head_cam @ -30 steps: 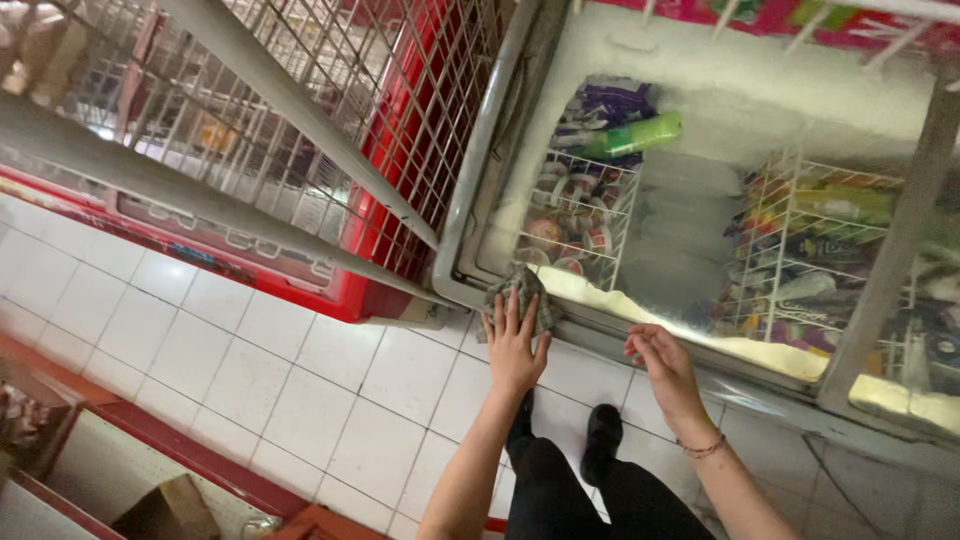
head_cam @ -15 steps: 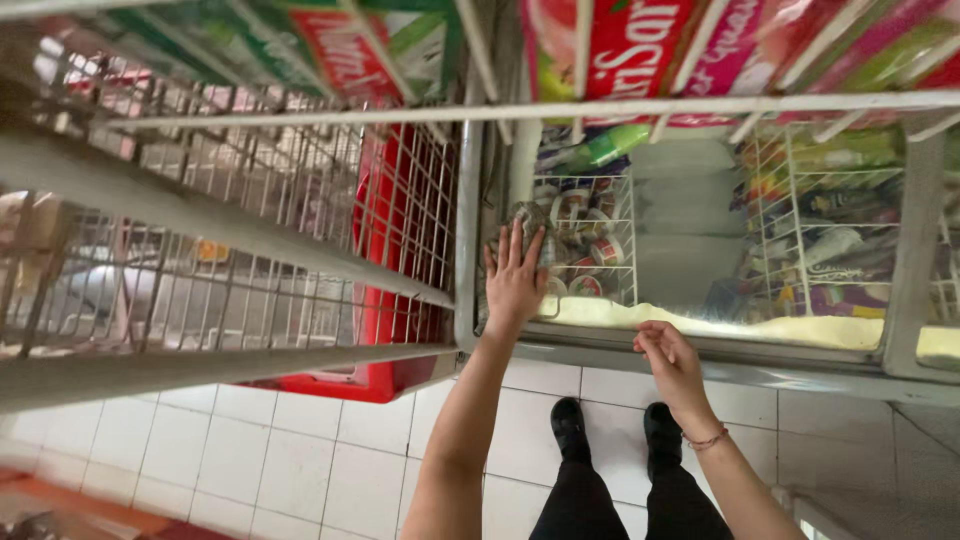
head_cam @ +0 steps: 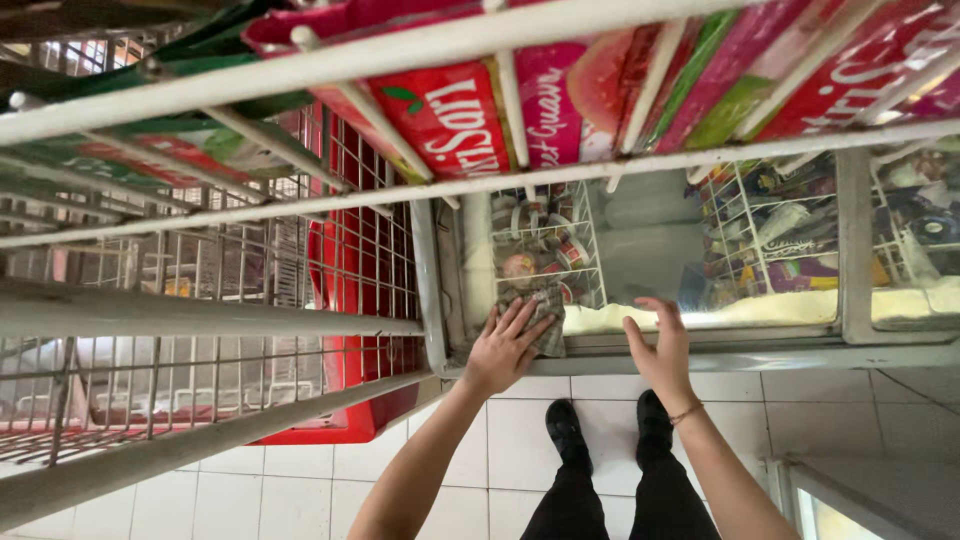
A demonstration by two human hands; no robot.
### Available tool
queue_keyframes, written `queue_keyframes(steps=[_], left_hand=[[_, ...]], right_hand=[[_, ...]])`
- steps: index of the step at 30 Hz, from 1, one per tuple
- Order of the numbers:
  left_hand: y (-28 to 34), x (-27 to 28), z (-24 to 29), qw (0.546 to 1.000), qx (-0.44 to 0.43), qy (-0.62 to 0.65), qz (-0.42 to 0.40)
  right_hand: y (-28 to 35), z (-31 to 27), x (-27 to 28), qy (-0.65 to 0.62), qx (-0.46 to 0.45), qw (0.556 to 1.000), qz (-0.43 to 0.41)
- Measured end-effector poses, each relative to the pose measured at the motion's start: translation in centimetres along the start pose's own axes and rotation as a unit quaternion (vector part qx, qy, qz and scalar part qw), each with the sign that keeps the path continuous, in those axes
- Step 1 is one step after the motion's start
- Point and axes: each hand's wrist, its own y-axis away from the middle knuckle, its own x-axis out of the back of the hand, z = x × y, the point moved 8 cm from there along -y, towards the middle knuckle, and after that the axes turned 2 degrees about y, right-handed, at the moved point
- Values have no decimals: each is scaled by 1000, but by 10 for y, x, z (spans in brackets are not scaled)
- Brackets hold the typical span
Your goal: The person cleans the glass lid of a chest freezer using a spray bottle and a cloth. They spray the surface, wipe it down, and repeat the process on different sections of the lid.
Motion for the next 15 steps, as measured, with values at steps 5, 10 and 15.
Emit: queue_keyframes(steps=[5,10,15], left_hand=[[-52,52,-60,974,68,-86,198],[-130,23,-87,969,247,-18,-13],[-54,-11,39,994,-87,-39,-45]], right_hand=[[-10,-3,-21,269,103,957,-47],[-5,19,-40,321,88,938,-97],[-7,23,-41,335,72,933,-110]])
